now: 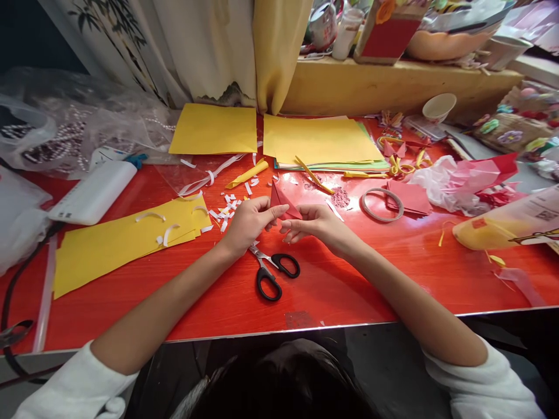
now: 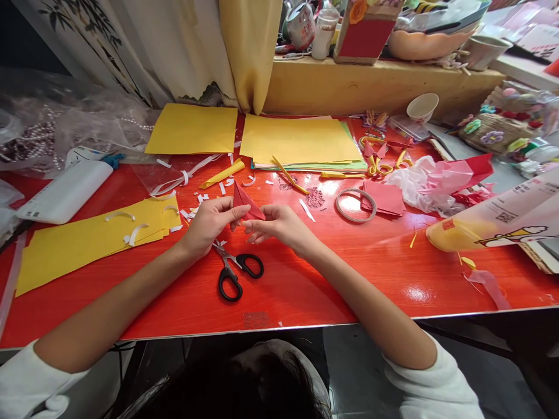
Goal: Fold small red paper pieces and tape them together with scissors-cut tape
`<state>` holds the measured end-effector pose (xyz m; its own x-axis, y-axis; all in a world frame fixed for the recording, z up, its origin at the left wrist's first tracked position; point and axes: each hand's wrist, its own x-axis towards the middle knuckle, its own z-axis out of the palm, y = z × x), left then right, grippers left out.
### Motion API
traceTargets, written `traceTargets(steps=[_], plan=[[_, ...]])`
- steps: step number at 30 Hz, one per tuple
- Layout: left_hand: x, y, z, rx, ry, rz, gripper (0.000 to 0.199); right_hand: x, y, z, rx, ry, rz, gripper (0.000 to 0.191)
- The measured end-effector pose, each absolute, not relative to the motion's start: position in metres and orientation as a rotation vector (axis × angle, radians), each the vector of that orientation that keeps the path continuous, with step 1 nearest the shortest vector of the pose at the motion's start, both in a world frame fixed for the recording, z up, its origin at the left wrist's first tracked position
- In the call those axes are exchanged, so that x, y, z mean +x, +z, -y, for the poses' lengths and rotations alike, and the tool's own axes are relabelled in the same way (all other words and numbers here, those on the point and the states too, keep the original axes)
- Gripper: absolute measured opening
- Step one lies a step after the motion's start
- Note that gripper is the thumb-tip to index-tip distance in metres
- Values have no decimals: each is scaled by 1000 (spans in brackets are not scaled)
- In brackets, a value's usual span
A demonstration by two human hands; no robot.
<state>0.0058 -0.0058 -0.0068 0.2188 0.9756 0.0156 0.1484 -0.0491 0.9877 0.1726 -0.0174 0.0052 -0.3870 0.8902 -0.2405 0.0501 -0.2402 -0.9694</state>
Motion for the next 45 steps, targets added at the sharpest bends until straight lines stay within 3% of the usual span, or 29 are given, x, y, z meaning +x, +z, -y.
traceTargets(steps=[8,11,14,22,28,37,45], plan=[[7,-9,8,1486,917,-1155,42,174,3,20,-1138,1639,1464,29],[5,-6,7,1474,937,-1132,40,180,1,17,-1072,1454,1628,29],[4,-2,6,1455,992,-1151,40,190,6,14,-1004,1233,1717,42],[4,-4,5,1453,994,-1109,40,197,18,12,-859,1096,2055,19],[6,-3,5,1412,907,-1098,39,198,14,11,-852,821,2121,16],[6,-7,5,1361,849,-940,39,203,16,10,-834,751,2139,13],[8,-4,7,1421,878,-979,38,193,4,9,-951,1034,1984,17]])
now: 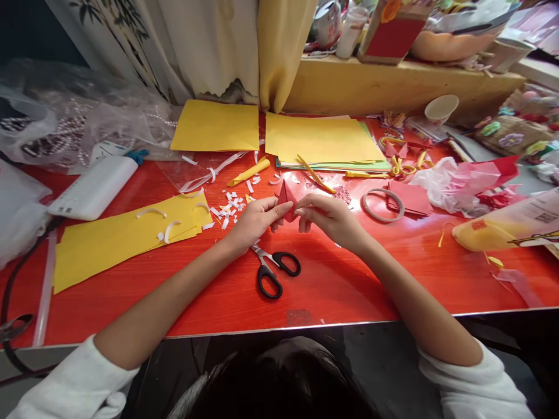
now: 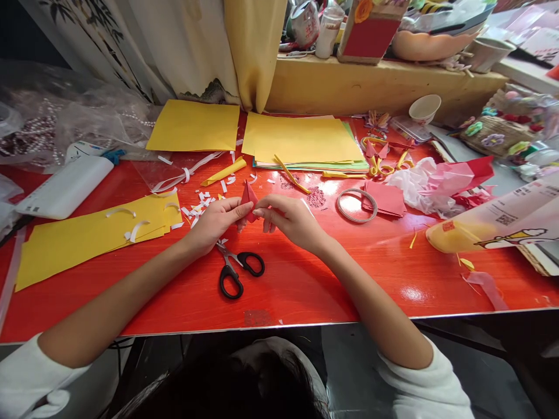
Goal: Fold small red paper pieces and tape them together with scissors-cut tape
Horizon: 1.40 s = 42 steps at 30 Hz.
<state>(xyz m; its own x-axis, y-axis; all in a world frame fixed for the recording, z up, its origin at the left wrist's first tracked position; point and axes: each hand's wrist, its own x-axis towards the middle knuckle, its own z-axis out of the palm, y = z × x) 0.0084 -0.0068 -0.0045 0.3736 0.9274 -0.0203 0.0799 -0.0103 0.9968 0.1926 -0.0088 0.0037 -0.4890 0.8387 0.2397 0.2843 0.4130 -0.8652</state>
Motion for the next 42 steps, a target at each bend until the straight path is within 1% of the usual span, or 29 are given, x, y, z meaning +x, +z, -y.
traceTargets(steps=[3,7,13,18,22,25,29,36,42], plan=[[9,-7,5,1367,892,-973,38,187,-1,10,-980,1122,1859,19],[9,-10,4,1321,890,-962,33,183,-4,12,-966,1154,1748,21],[9,-10,8,1541,869,-1108,35,179,-9,12,-905,1218,1677,25],[9,-8,11,1658,847,-1202,39,176,-13,13,-921,1222,1641,28],[9,-12,11,1744,862,-1192,41,174,-14,16,-984,1143,1636,28],[9,-14,12,1723,864,-1188,41,172,-16,17,-990,1098,1645,27],[10,-13,12,1670,872,-1149,40,172,-18,17,-930,1135,1584,21],[10,-11,12,1578,873,-1088,39,175,-17,14,-935,1222,1566,28],[10,-11,12,1583,872,-1069,37,175,-15,14,-949,1220,1561,32]])
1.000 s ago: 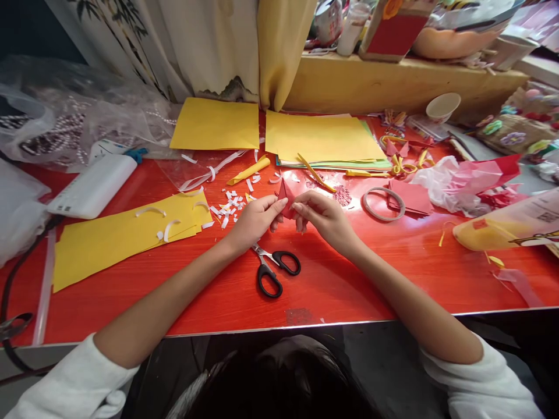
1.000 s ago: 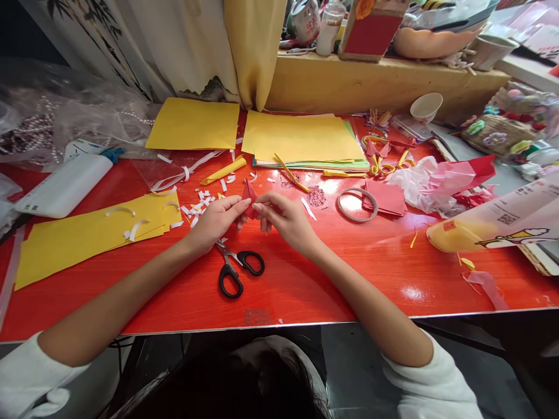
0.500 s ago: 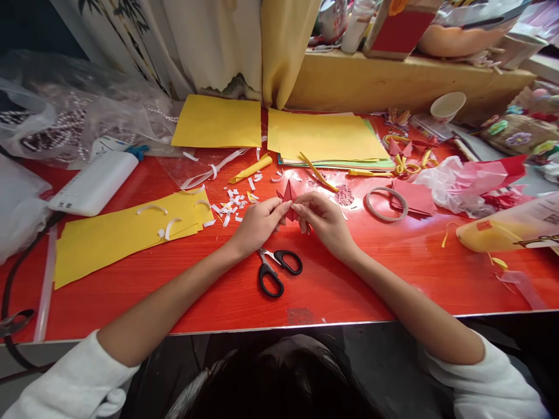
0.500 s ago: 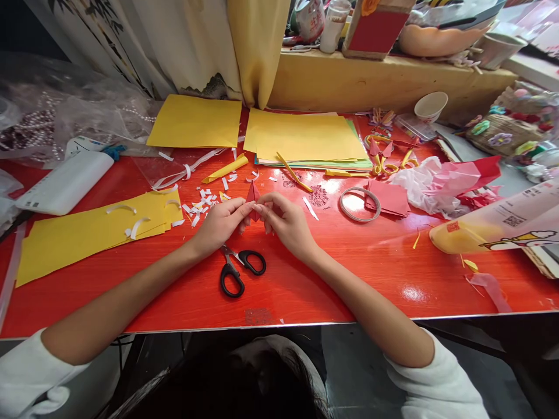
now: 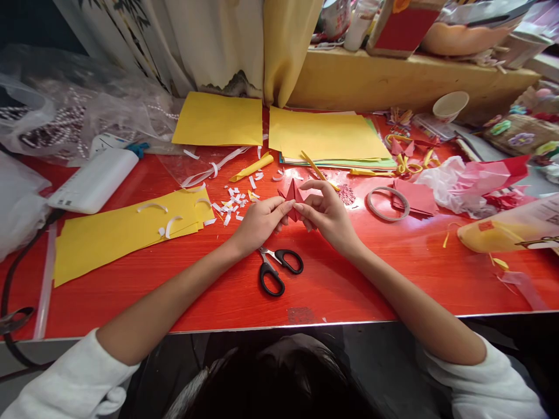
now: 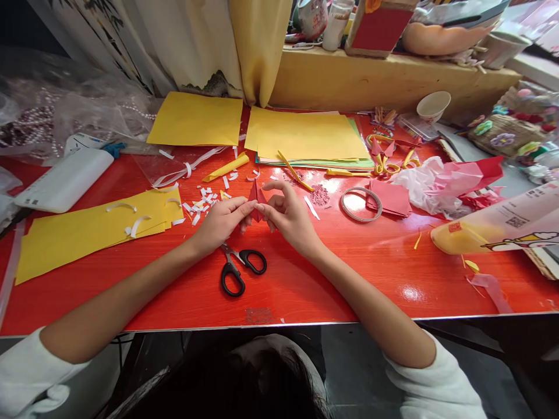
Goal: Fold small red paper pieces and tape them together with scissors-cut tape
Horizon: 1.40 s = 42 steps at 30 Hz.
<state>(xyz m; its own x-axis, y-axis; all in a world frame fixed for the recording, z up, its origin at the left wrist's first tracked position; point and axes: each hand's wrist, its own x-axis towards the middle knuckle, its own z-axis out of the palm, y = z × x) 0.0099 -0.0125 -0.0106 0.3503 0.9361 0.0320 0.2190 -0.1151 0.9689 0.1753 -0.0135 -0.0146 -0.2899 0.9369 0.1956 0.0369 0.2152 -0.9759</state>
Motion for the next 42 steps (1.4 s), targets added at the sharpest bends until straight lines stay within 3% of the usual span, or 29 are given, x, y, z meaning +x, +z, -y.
traceTargets(steps=[16,27,42], plan=[[11,-14,13,1630,832,-1136,42,173,-16,17,-1029,1053,1632,22],[10,-12,13,1605,950,-1141,41,176,-8,11,-1089,1539,1419,36],[9,-7,12,1577,962,-1136,35,180,-1,12,-1106,1529,1547,35]])
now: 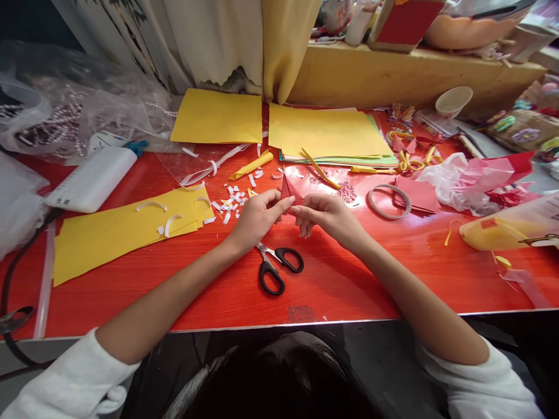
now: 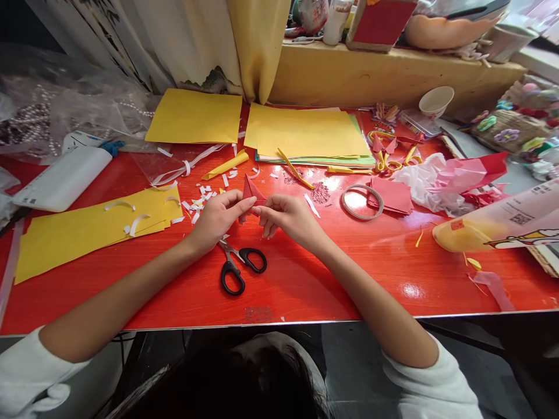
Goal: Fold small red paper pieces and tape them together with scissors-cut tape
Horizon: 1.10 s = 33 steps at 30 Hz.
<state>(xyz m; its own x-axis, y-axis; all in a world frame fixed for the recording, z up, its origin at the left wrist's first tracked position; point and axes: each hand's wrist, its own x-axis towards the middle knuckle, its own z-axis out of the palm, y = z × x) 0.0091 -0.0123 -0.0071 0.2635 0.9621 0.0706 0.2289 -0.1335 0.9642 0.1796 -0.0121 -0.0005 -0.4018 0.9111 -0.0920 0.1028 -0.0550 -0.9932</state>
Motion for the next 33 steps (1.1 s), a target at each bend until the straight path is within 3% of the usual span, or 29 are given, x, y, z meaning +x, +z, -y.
traceTargets(steps=[5,28,33], plan=[[10,-9,12,1558,993,-1111,35,179,1,12,-1104,1666,1524,33],[10,-12,10,1461,1019,-1065,36,178,2,14,-1005,1683,1615,28],[10,-9,9,1563,982,-1146,35,183,6,14,-1074,1493,1708,34]])
